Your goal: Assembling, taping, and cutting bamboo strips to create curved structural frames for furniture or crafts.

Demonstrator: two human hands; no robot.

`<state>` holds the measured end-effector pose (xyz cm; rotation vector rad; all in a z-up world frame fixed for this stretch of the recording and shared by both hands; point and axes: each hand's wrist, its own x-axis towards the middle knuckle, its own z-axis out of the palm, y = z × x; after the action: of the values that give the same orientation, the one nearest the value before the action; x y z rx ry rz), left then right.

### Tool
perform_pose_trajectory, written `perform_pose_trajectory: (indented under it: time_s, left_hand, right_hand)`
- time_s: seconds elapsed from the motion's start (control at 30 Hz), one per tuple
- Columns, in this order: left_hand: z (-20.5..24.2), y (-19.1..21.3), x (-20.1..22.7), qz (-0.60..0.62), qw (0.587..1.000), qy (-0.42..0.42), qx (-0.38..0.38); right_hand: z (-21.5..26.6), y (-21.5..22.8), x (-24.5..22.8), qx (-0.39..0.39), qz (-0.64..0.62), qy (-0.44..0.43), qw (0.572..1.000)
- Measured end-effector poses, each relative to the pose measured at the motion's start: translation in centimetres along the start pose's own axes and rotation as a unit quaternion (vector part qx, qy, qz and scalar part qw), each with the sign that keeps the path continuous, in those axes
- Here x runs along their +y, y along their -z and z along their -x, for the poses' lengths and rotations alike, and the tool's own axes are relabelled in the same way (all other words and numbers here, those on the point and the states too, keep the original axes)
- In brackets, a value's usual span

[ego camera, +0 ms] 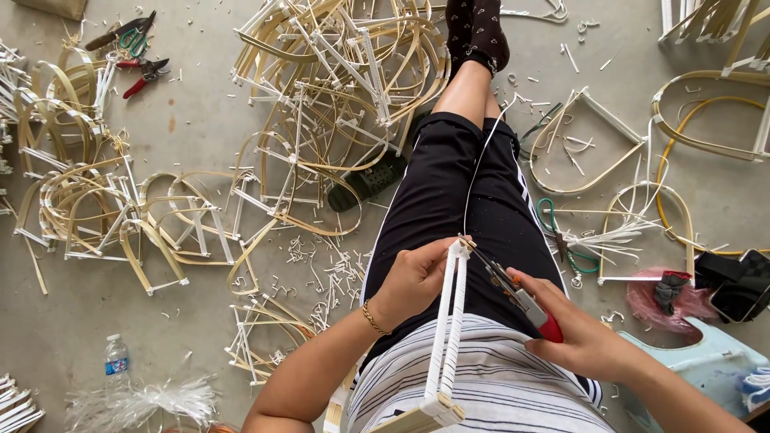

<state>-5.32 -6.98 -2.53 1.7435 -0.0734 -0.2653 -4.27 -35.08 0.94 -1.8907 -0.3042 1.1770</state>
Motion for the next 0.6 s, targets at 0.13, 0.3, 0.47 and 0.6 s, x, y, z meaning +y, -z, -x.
perform_pose_trajectory:
  time_s: [0.13, 0.3, 0.47, 0.6]
  left_hand:
    - [-0.4, 0.5, 0.5, 0.045, 0.994, 0.073, -0.069]
    - [-1.0, 0.8, 0.6, 0.015, 0.984, 0.128, -0.122]
    - [-1.3, 0.4, -1.3, 0.098, 0.975, 0.136, -0.147]
    - [-1.6, 0.0, -2.8, 0.120, 0.968, 0.160, -0.152]
  right_hand:
    - [-0.3, -0.1, 0.7, 0.001, 0.019, -0.001, 1.000]
    - [-0.4, -0.3, 0.2, -0.012, 0.049, -0.082, 0.995]
    - [-2.0, -1.2, 4.2, 0.035, -0.013, 0.046, 0.998]
    - [-3.6, -1.8, 6.2, 0.060, 0.003, 0.018, 0.998]
